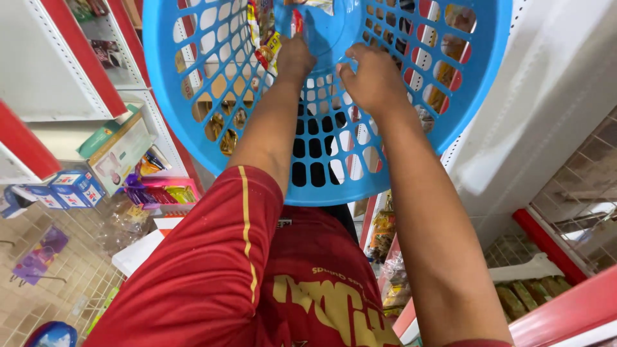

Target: Scanning barcodes on instant noodle packets and cleaning them with a cloth in a grocery store aisle.

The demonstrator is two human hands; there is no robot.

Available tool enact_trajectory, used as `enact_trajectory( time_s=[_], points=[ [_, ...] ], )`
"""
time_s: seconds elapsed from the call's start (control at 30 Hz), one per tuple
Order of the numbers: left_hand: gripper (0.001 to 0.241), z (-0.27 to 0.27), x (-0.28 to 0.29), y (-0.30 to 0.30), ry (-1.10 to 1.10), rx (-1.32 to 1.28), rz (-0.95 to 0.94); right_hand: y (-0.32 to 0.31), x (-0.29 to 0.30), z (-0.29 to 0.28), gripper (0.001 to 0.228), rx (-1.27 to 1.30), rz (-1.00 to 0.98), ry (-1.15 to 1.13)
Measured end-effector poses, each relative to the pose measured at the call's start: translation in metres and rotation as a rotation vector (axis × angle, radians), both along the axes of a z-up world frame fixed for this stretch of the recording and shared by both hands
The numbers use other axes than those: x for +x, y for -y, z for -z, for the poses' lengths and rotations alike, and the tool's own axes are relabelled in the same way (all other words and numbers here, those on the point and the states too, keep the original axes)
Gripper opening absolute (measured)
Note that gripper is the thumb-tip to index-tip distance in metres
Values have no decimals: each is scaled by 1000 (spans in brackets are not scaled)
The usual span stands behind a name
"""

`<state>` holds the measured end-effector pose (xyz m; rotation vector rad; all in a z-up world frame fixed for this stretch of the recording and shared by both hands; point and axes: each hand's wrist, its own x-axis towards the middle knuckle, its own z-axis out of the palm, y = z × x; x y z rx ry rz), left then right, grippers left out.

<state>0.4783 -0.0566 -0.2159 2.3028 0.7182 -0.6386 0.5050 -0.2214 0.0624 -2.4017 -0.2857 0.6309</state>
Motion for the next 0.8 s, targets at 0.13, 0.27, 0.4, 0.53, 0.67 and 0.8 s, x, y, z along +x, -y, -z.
enact_trajectory(
  time_s=[0.13,0.27,0.4,0.53,0.67,0.8],
  points=[
    [56,-103,32,2,-160,-46,599,4,-9,-44,32,-82,122,40],
    [63,-187,66,9,-412,-29,1133,20,-20,-93,37,69,203,198],
    [49,-349,50,-27,208,-360,1078,36,-68,-160,42,173,233,402],
    [59,-470,20,-25,-24,-746,1131,55,-150,-206,64,474,565,320],
    [43,-491,-36,16,-214,-1240,955,72,-245,-237,76,890,865,-82],
    [28,-465,-109,68,-301,-1377,695,81,-345,-218,60,1050,1149,-37]
  ],
)
